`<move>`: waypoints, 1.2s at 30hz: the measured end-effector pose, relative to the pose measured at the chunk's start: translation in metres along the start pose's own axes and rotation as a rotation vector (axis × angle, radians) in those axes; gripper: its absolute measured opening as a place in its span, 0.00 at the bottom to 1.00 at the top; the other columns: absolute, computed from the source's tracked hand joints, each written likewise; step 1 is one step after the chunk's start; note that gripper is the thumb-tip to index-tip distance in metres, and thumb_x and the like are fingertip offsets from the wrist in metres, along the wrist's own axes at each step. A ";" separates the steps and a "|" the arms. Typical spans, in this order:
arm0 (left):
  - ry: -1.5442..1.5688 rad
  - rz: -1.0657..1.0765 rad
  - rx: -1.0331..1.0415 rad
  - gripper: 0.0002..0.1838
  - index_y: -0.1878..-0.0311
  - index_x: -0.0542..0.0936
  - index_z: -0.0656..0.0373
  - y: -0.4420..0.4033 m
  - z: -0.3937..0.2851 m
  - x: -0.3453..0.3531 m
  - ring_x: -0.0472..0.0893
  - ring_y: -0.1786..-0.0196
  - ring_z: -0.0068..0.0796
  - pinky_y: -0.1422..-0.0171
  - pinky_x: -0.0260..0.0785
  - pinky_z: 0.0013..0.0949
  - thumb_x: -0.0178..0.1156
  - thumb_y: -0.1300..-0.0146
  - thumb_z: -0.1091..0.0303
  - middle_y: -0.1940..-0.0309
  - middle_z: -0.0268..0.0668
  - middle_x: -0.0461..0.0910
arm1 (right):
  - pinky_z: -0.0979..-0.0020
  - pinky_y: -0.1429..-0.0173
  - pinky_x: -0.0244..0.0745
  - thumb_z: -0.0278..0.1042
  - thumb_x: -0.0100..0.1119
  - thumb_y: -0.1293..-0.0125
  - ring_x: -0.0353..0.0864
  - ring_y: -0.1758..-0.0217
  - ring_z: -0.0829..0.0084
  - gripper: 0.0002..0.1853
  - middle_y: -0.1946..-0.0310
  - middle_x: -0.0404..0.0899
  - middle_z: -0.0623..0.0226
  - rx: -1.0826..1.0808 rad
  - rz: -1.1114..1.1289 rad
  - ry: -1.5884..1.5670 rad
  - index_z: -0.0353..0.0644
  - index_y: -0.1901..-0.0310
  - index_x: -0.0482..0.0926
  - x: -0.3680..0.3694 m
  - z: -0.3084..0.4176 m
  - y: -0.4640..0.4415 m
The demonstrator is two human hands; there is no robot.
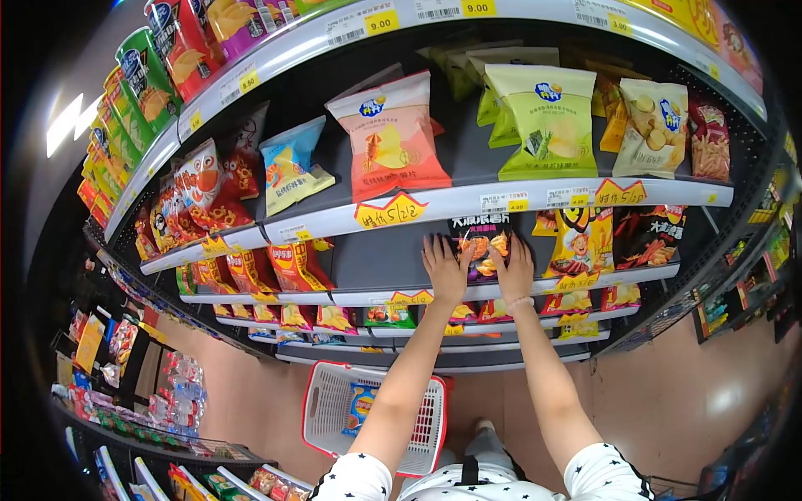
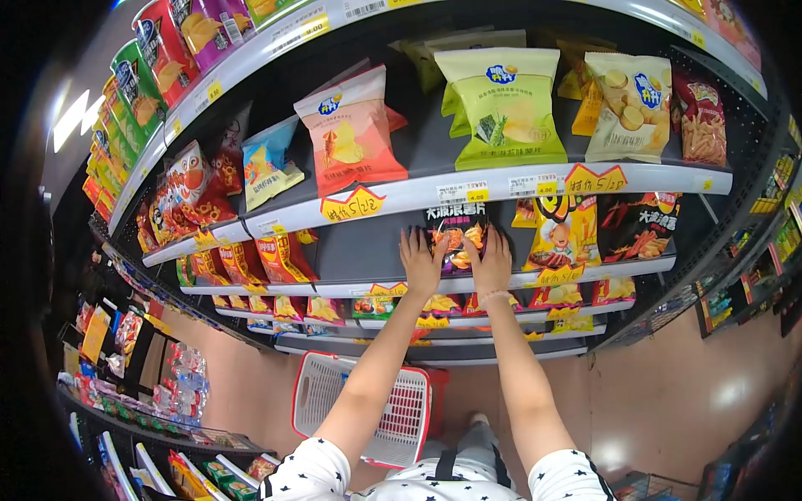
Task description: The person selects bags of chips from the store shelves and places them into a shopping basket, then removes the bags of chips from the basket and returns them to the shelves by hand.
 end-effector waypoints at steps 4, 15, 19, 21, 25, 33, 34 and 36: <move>0.049 -0.105 0.099 0.30 0.49 0.73 0.74 0.005 -0.012 -0.015 0.58 0.35 0.56 0.32 0.48 0.49 0.43 0.34 0.50 0.45 0.57 0.68 | 0.62 0.39 0.61 0.52 0.50 0.37 0.66 0.41 0.55 0.32 0.46 0.69 0.51 -0.003 0.010 -0.061 0.32 0.41 0.64 -0.008 0.007 0.006; 0.307 0.059 0.128 0.13 0.61 0.74 0.70 0.169 0.024 -0.140 0.73 0.65 0.52 0.60 0.65 0.45 0.58 0.42 0.67 0.69 0.50 0.74 | 0.66 0.32 0.53 0.34 0.67 0.49 0.57 0.35 0.63 0.48 0.38 0.57 0.53 0.158 0.697 -0.814 0.34 0.33 0.44 -0.032 0.050 0.164; 0.235 0.184 -0.032 0.13 0.66 0.74 0.69 0.269 0.080 -0.163 0.74 0.67 0.51 0.62 0.66 0.43 0.58 0.42 0.66 0.71 0.50 0.75 | 0.67 0.32 0.53 0.37 0.69 0.50 0.58 0.35 0.66 0.51 0.40 0.59 0.55 0.424 1.029 -0.924 0.33 0.33 0.43 0.005 0.058 0.281; 0.206 0.308 -0.251 0.15 0.68 0.74 0.69 0.315 0.122 -0.158 0.75 0.69 0.52 0.63 0.67 0.45 0.56 0.40 0.62 0.74 0.51 0.75 | 0.69 0.37 0.60 0.40 0.67 0.47 0.64 0.40 0.69 0.44 0.43 0.64 0.56 0.599 1.131 -0.947 0.32 0.36 0.49 0.029 0.066 0.333; 0.162 0.472 -0.603 0.24 0.67 0.76 0.68 0.382 0.197 -0.148 0.77 0.64 0.56 0.62 0.67 0.47 0.50 0.36 0.51 0.71 0.57 0.77 | 0.73 0.43 0.67 0.42 0.65 0.45 0.72 0.48 0.73 0.37 0.50 0.72 0.59 0.844 1.232 -0.758 0.31 0.40 0.59 0.093 0.042 0.434; 0.323 0.550 -0.813 0.25 0.65 0.76 0.65 0.436 0.315 -0.067 0.77 0.62 0.55 0.59 0.68 0.49 0.52 0.40 0.46 0.70 0.55 0.78 | 0.72 0.51 0.72 0.39 0.64 0.44 0.77 0.56 0.74 0.25 0.54 0.77 0.65 1.198 1.178 -0.625 0.38 0.48 0.71 0.186 0.012 0.515; 0.338 0.567 -0.793 0.25 0.65 0.76 0.65 0.441 0.326 -0.054 0.77 0.62 0.55 0.59 0.68 0.49 0.52 0.40 0.46 0.70 0.55 0.78 | 0.71 0.51 0.72 0.40 0.65 0.44 0.77 0.55 0.73 0.25 0.53 0.77 0.64 1.210 1.135 -0.609 0.38 0.47 0.71 0.195 0.006 0.521; 0.210 0.642 -0.794 0.27 0.63 0.77 0.65 0.451 0.347 -0.028 0.77 0.59 0.54 0.55 0.68 0.48 0.51 0.40 0.45 0.67 0.55 0.78 | 0.71 0.50 0.72 0.41 0.65 0.45 0.77 0.54 0.73 0.26 0.53 0.77 0.64 1.230 1.045 -0.588 0.38 0.47 0.71 0.207 -0.008 0.529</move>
Point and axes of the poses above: each hand's wrist, its own y-axis away from the middle knuckle, its own x-axis out of the palm, z = x × y, the point moved 7 cm from there along -y, towards the middle knuckle
